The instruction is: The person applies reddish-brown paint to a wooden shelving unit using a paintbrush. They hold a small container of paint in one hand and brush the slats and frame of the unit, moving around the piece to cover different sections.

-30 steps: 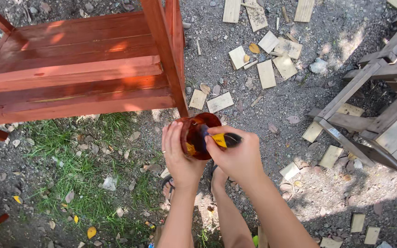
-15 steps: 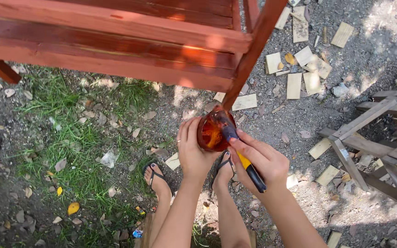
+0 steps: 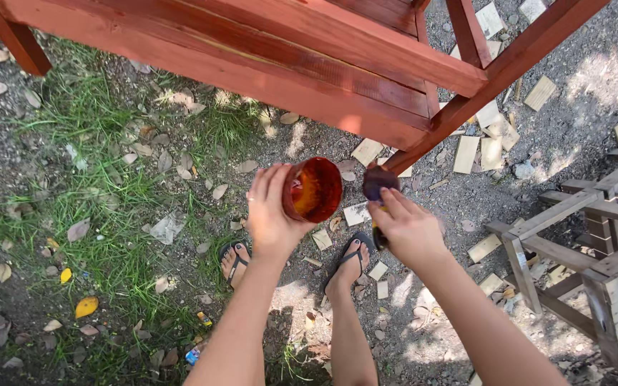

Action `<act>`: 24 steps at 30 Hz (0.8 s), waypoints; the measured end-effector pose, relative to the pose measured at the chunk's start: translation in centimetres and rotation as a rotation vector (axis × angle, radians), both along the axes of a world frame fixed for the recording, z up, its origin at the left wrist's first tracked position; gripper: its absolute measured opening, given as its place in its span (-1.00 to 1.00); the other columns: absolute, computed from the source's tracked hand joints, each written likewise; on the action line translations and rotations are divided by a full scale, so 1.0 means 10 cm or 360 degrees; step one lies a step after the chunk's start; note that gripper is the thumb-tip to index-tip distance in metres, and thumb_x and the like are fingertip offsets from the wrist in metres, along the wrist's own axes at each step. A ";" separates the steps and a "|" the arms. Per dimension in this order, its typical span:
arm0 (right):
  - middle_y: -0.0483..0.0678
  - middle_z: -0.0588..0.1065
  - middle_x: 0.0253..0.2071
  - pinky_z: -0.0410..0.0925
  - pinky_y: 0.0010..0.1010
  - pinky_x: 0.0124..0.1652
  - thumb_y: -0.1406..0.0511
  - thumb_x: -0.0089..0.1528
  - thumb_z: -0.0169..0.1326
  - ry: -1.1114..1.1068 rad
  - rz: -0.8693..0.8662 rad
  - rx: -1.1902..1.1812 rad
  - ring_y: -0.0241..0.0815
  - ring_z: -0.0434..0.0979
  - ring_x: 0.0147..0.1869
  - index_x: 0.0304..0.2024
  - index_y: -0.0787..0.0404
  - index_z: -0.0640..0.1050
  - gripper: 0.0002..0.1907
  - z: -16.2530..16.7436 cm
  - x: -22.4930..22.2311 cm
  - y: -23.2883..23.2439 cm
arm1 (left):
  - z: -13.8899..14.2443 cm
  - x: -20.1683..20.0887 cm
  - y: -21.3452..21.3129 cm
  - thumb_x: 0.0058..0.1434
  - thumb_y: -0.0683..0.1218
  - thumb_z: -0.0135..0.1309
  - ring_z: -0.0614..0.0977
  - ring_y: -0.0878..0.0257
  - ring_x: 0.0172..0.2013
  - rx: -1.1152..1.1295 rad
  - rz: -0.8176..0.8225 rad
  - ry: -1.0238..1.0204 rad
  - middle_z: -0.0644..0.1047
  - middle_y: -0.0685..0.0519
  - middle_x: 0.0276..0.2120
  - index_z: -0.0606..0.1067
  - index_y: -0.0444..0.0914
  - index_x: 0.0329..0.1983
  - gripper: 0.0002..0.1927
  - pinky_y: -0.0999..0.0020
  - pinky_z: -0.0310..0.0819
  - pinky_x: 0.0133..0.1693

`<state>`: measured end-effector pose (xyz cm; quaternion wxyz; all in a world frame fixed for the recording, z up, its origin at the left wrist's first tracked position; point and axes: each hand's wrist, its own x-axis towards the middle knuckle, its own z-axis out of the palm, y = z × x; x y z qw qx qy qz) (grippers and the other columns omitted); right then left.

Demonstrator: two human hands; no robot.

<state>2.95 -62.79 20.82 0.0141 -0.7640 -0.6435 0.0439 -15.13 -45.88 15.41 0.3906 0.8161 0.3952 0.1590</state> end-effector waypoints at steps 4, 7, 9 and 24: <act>0.25 0.56 0.03 0.56 -0.19 -0.08 0.28 0.09 0.10 -0.0331 0.0220 -0.0356 0.12 0.61 0.13 -0.22 0.25 0.59 -0.76 -0.52 0.13 0.24 | -0.06 -0.17 0.17 -0.35 0.06 0.57 0.39 -0.16 0.32 0.0064 0.0114 -0.0060 0.45 -0.06 0.23 0.40 -0.20 0.28 0.04 -0.03 0.26 0.36; 0.23 0.57 -0.08 0.56 -0.15 -0.20 0.29 0.08 0.11 -0.0449 0.0121 -0.0434 0.13 0.63 0.06 -0.25 0.28 0.59 -0.77 -0.70 0.16 0.33 | -0.02 -0.23 0.20 -0.35 0.06 0.58 0.39 -0.17 0.30 0.0052 0.0141 -0.0109 0.45 -0.08 0.22 0.40 -0.22 0.26 0.04 -0.05 0.23 0.34; 0.17 0.57 -0.18 0.56 -0.03 -0.31 0.27 0.03 0.12 -0.0416 0.0111 -0.0560 0.10 0.65 -0.02 -0.28 0.24 0.59 -0.75 -0.75 0.16 0.34 | 0.02 -0.21 0.22 -0.37 0.05 0.58 0.39 -0.19 0.29 0.0017 0.0164 -0.0115 0.45 -0.09 0.21 0.41 -0.22 0.26 0.04 -0.06 0.23 0.33; 0.28 0.55 -0.08 0.58 -0.16 -0.23 0.35 0.17 0.11 -0.0542 -0.0035 -0.0585 0.18 0.66 0.06 -0.28 0.30 0.55 -0.87 -1.01 0.12 0.34 | 0.15 -0.24 0.31 -0.35 0.09 0.57 0.42 -0.17 0.29 -0.0052 0.0190 -0.0138 0.47 -0.09 0.20 0.40 -0.22 0.26 0.04 -0.04 0.25 0.35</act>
